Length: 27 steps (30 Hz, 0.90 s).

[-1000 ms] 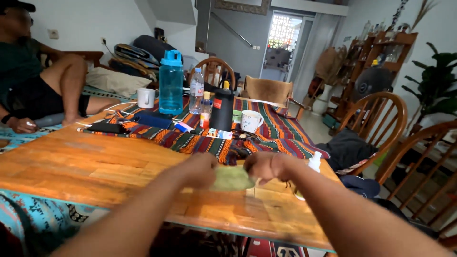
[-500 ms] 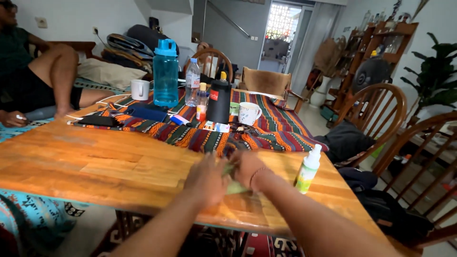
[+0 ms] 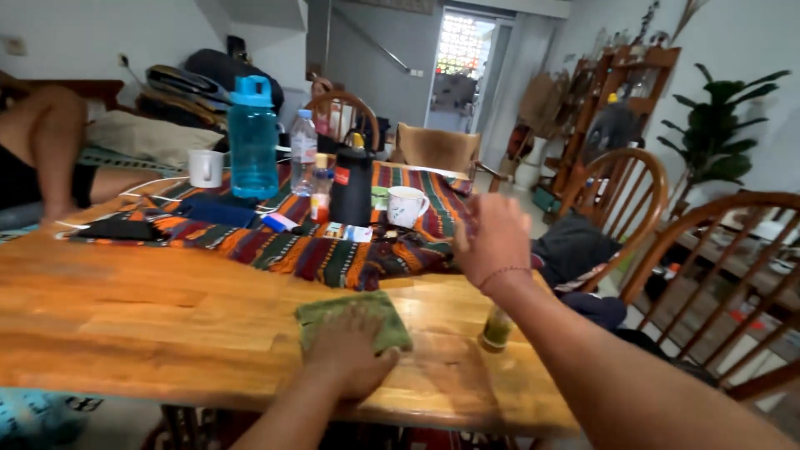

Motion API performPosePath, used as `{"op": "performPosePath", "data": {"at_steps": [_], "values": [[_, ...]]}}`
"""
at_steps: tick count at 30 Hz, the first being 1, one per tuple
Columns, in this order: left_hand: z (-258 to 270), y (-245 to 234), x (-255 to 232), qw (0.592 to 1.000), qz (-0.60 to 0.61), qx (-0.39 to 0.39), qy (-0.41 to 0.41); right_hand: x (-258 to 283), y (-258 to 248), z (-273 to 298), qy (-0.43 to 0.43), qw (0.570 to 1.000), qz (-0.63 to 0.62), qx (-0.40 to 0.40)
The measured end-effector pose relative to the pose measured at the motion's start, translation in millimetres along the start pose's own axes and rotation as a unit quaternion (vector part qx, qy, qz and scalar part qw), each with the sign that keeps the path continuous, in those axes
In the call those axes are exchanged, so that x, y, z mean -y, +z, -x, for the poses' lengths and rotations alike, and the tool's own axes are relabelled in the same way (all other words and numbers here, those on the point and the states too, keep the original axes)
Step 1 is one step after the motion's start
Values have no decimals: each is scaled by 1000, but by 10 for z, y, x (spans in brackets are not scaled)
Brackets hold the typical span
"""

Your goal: Wiping a wooden table using a cloth and a spray bottle.

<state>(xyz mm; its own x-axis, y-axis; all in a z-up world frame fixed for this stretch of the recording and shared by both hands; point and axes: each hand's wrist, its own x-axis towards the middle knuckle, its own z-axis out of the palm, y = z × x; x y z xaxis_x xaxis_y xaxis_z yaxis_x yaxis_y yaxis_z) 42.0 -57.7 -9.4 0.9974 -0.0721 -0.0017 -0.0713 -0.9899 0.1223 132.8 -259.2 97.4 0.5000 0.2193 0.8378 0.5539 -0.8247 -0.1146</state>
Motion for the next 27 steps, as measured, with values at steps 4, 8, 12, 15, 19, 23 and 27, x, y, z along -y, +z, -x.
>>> {"op": "performPosePath", "data": {"at_steps": [4, 8, 12, 15, 19, 23, 27], "values": [[-44, -31, 0, 999, 30, 5, -42, -203, -241, 155, 27, 995, 81, -53], [108, -185, 65, 994, 17, 29, -99, -600, 114, 559, 100, 992, 66, -40], [241, -223, 482, 989, 21, -36, -144, -841, 439, 882, 205, 974, -93, 18], [312, -249, 938, 977, 2, -43, -207, -693, 347, 922, 227, 961, -151, 36], [540, -288, 1122, 965, -74, -89, -235, -597, 235, 848, 201, 960, -190, 38], [-60, 363, 1083, 963, -110, -186, -161, -792, 259, 972, 134, 973, -186, 1], [-281, 298, -193, 983, 90, -149, -57, -804, 94, 964, 92, 983, -157, -37]]}}
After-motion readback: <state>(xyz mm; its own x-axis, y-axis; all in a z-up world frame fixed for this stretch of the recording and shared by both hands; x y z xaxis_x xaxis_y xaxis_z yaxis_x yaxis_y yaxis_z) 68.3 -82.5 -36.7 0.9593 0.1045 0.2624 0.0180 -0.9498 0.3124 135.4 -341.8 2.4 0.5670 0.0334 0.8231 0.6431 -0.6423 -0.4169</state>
